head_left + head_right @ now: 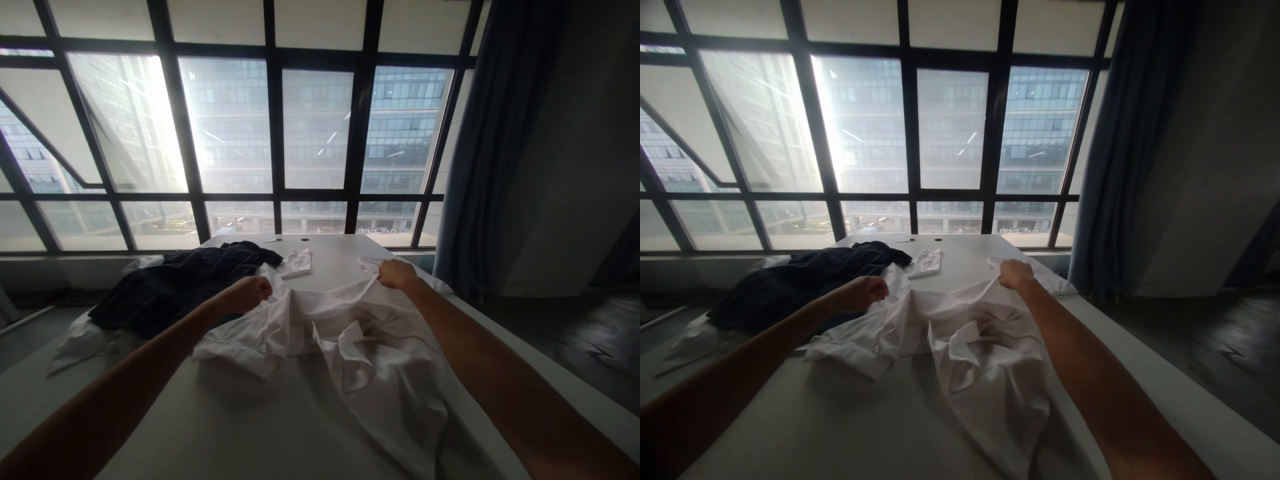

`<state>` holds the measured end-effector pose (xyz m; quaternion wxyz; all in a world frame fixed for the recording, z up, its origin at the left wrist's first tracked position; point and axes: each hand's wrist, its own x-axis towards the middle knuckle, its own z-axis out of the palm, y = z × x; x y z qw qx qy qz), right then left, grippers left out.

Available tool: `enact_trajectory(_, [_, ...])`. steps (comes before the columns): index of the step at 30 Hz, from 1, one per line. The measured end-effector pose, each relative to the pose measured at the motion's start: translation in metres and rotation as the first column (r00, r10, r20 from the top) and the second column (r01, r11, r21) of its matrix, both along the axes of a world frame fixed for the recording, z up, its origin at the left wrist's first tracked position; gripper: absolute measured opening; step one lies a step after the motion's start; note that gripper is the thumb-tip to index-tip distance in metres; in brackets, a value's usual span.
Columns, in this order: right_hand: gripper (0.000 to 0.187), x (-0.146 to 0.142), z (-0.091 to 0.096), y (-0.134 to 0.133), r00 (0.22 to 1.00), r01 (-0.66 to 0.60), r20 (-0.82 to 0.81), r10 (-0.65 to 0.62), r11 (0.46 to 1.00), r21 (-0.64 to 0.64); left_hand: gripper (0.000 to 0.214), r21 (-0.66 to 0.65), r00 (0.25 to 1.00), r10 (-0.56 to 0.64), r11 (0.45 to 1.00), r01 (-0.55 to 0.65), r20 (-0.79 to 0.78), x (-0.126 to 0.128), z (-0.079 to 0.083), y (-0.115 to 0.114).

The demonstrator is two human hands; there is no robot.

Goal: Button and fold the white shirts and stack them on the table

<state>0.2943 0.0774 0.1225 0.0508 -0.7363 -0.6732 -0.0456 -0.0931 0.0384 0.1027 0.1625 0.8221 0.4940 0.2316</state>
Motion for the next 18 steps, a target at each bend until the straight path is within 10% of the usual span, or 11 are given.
enact_trajectory(2, [0.030, -0.029, 0.020, 0.010, 0.982, -0.011, -0.181, 0.050, 0.978, 0.210, 0.048, 0.154, 0.998, -0.007, 0.988, 0.017, -0.064, 0.037, 0.003, -0.006])
enact_trajectory(5, [0.049, -0.084, 0.037, 0.007, 0.801, -0.330, -0.381, 0.462, 0.871, 0.364, 0.091, 0.255, 0.991, 0.104, 0.964, -0.080, -0.083, 0.094, -0.003, 0.002])
enact_trajectory(8, [0.056, -0.117, 0.033, -0.019, 0.702, -0.535, -0.285, 0.653, 0.747, 0.396, 0.074, 0.201, 0.965, 0.221, 0.961, -0.191, -0.139, 0.120, -0.014, 0.029])
enact_trajectory(13, [0.033, -0.111, -0.015, -0.070, 0.910, -0.389, -0.154, 0.385, 0.921, 0.003, 0.062, 0.008, 0.945, 0.091, 0.996, -0.094, -0.315, 0.119, -0.043, 0.059])
enact_trajectory(18, [0.034, -0.088, -0.054, -0.084, 0.911, -0.390, -0.246, 0.332, 0.888, -0.243, 0.022, 0.050, 0.967, 0.089, 0.996, -0.079, -0.238, 0.122, -0.048, 0.063])
